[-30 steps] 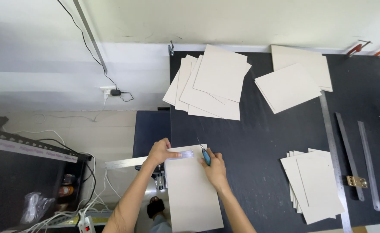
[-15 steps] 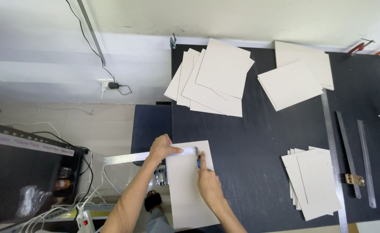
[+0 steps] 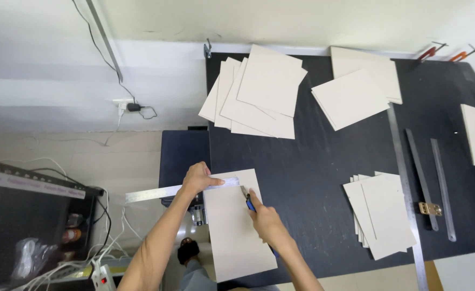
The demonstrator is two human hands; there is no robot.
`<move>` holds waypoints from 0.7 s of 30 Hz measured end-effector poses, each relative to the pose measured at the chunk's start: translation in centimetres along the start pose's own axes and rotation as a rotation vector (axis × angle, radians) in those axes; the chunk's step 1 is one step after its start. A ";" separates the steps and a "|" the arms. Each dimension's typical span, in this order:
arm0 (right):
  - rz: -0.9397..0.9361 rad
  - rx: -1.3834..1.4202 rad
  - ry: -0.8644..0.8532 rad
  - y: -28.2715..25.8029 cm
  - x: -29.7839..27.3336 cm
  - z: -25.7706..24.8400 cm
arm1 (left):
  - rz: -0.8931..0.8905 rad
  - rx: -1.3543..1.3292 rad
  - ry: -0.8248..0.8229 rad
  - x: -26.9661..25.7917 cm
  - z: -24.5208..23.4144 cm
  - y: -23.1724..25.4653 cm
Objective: Cutting cardboard sheets into smaller pieces using a utility knife and a metal ruler.
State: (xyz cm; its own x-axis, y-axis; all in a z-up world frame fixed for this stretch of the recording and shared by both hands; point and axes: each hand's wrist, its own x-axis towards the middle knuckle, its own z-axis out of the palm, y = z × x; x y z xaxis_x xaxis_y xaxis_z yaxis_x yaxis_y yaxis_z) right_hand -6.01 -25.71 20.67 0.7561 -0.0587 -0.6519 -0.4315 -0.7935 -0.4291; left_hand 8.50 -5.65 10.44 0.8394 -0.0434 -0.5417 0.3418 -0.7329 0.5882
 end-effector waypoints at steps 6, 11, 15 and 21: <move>-0.093 0.279 0.002 5.0 -0.5 2.9 | 0.075 0.012 -0.047 3.5 -2.4 0.9; -0.181 0.217 0.191 6.8 0.2 6.5 | 0.015 -0.012 -0.166 0.2 -0.8 -0.2; -0.166 0.225 0.197 5.1 -1.3 5.7 | -0.078 -0.161 -0.084 -8.0 0.9 -0.5; -0.133 0.182 0.206 4.4 -1.4 5.9 | -0.155 -0.164 -0.147 -14.0 3.6 -2.2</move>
State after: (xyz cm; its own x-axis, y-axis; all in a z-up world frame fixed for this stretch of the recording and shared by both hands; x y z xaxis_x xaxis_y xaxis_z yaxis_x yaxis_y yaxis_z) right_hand -11.88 -25.56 16.00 0.8876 -0.0980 -0.4501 -0.3893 -0.6819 -0.6192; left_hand -5.51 -5.91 14.59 0.7055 -0.0455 -0.7073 0.5356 -0.6193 0.5741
